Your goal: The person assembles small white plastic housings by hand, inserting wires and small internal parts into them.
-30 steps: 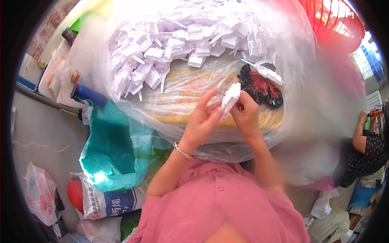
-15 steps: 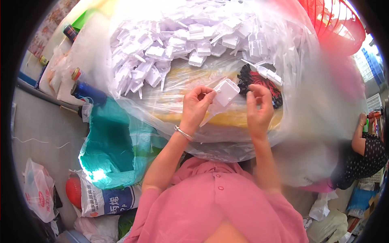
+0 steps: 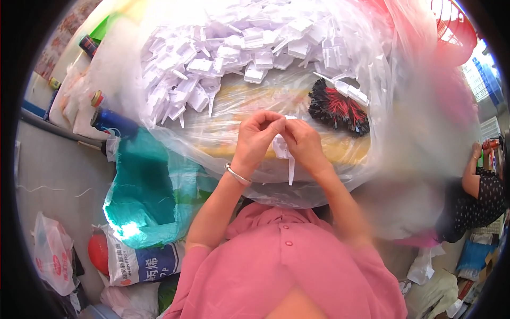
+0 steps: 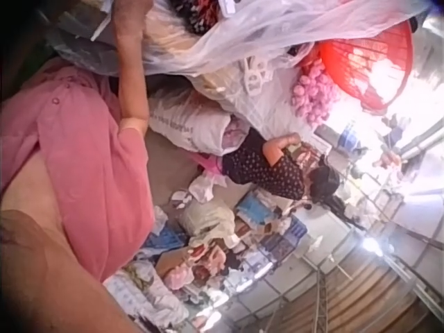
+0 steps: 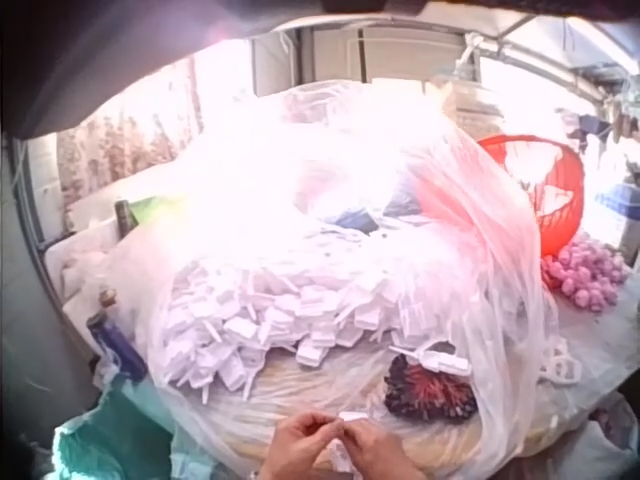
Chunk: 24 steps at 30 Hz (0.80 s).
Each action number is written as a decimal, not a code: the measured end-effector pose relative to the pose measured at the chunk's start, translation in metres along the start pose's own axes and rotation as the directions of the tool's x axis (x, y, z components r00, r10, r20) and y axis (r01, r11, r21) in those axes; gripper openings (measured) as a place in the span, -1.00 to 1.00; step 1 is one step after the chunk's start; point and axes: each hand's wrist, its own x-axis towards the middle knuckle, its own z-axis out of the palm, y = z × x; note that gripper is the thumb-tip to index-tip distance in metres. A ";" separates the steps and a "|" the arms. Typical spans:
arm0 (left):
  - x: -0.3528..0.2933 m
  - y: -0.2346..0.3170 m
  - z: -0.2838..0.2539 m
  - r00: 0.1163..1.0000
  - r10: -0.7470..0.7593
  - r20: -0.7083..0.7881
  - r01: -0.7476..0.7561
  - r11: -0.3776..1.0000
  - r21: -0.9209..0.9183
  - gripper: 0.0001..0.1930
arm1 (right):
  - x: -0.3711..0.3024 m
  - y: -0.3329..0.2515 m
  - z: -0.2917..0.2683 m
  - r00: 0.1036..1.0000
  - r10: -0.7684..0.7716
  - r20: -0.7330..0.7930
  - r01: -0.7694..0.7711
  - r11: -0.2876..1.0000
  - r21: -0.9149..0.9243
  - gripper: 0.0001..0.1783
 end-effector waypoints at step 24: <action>0.002 -0.010 -0.029 0.947 -0.278 0.158 0.317 0.885 -0.342 -0.82 | 0.013 -0.004 -0.036 0.976 0.024 0.219 -0.120 0.892 0.436 -0.90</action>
